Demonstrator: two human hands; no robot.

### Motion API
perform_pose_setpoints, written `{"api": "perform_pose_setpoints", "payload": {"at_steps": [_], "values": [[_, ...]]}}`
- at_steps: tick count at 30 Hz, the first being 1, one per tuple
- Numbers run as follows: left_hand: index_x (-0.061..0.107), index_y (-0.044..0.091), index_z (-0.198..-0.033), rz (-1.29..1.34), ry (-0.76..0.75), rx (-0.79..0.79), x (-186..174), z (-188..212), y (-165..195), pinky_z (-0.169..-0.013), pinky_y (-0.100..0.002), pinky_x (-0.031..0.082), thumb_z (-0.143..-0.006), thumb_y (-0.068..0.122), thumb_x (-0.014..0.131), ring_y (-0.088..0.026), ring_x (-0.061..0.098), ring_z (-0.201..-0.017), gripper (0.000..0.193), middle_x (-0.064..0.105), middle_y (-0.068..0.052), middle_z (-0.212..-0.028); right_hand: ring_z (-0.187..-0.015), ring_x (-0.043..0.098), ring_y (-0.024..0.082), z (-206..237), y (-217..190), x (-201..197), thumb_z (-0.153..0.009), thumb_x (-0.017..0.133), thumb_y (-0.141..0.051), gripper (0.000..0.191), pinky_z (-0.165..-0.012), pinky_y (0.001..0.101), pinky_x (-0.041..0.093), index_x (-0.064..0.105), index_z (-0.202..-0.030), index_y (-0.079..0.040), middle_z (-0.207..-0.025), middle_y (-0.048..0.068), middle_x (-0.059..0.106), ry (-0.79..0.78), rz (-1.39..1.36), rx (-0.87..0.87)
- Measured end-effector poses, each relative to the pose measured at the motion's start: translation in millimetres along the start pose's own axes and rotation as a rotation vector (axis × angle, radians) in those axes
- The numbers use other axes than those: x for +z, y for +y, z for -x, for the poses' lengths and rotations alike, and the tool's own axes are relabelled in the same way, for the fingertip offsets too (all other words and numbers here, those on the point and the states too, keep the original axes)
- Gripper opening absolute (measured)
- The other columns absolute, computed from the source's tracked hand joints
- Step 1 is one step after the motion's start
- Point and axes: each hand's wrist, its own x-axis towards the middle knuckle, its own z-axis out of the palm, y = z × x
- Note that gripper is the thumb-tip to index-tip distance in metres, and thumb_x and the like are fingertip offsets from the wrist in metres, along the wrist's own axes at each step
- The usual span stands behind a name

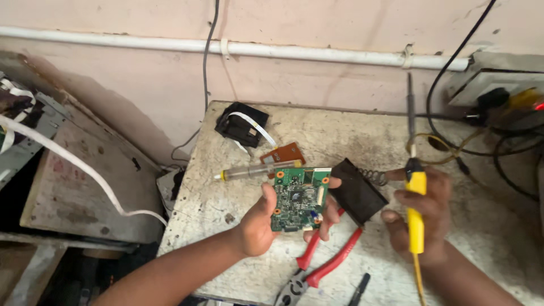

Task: The person solders components onto a green circuit board at a workbench, holding the board steady with one hand while applying a soldering iron to its contacts. They reposition and turn the board repeatedly to solder different points, use pliers and tweezers to handle small parts, and set the board down on the bench near the end.

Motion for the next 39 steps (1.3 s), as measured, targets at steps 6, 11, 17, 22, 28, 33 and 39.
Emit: {"api": "perform_pose_setpoints", "payload": {"at_steps": [6, 11, 17, 22, 28, 33, 39], "values": [[0.043, -0.003, -0.153, 0.096, -0.049, -0.037, -28.0, 53.3, 0.2, -0.061, -0.026, 0.05, -0.101, 0.078, 0.044, -0.022, 0.071, -0.092, 0.097, 0.064, -0.018, -0.128, -0.109, 0.058, 0.03, 17.8, -31.4, 49.2, -0.095, 0.072, -0.024, 0.039, -0.095, 0.0416, 0.041, 0.046, -0.121, -0.012, -0.115, 0.016, 0.062, 0.086, -0.068, -0.002], [0.027, 0.006, -0.153, -0.026, -0.011, -0.063, -12.5, 67.6, -17.2, -0.054, -0.024, 0.046, -0.102, 0.069, 0.043, -0.025, 0.073, -0.09, 0.082, 0.063, -0.02, -0.133, -0.109, 0.064, 0.027, 38.3, -52.9, 41.1, -0.092, 0.08, -0.03, 0.052, -0.094, 0.0392, 0.042, 0.041, -0.124, -0.018, -0.114, 0.012, 0.06, 0.074, -0.194, -0.024], [0.029, 0.005, -0.148, -0.087, -0.039, -0.038, 8.3, 75.6, -37.4, -0.054, -0.023, 0.044, -0.106, 0.067, 0.04, -0.023, 0.073, -0.091, 0.075, 0.062, -0.021, -0.133, -0.106, 0.067, 0.03, 60.8, -65.8, 28.1, -0.086, 0.082, -0.029, 0.053, -0.098, 0.0453, 0.049, 0.042, -0.119, -0.018, -0.113, 0.019, 0.062, 0.034, -0.26, -0.051], [0.029, 0.006, -0.147, -0.142, -0.058, -0.055, 10.3, 79.4, -43.6, -0.056, -0.023, 0.045, -0.107, 0.068, 0.038, -0.021, 0.073, -0.093, 0.074, 0.062, -0.019, -0.124, -0.106, 0.066, 0.029, 63.2, -68.3, 26.0, -0.088, 0.082, -0.027, 0.051, -0.096, 0.0435, 0.05, 0.042, -0.118, -0.017, -0.115, 0.019, 0.057, 0.031, -0.295, -0.062], [0.03, 0.006, -0.141, -0.166, -0.065, -0.038, 10.0, 78.1, -48.0, -0.053, -0.023, 0.044, -0.106, 0.066, 0.038, -0.02, 0.072, -0.091, 0.07, 0.061, -0.02, -0.13, -0.103, 0.068, 0.031, 63.3, -72.5, 21.6, -0.086, 0.081, -0.025, 0.049, -0.098, 0.0494, 0.046, 0.043, -0.116, -0.019, -0.108, 0.019, 0.067, 0.009, -0.229, -0.074], [0.026, 0.008, -0.148, -0.14, -0.048, -0.108, 9.3, 77.6, -51.6, -0.055, -0.022, 0.046, -0.106, 0.064, 0.038, -0.018, 0.072, -0.09, 0.071, 0.06, -0.016, -0.123, -0.105, 0.065, 0.03, 63.5, -76.7, 17.5, -0.088, 0.08, -0.025, 0.047, -0.098, 0.0487, 0.048, 0.042, -0.115, -0.02, -0.11, 0.016, 0.068, -0.051, -0.229, -0.068], [0.033, 0.004, -0.145, -0.106, -0.073, -0.121, 5.9, 76.0, -58.5, -0.054, -0.023, 0.045, -0.108, 0.061, 0.038, -0.018, 0.07, -0.09, 0.068, 0.055, -0.015, -0.129, -0.099, 0.068, 0.027, 63.6, -77.6, 26.3, -0.087, 0.08, -0.023, 0.046, -0.095, 0.0478, 0.048, 0.043, -0.114, -0.021, -0.105, 0.013, 0.071, -0.032, -0.248, -0.057]]}}
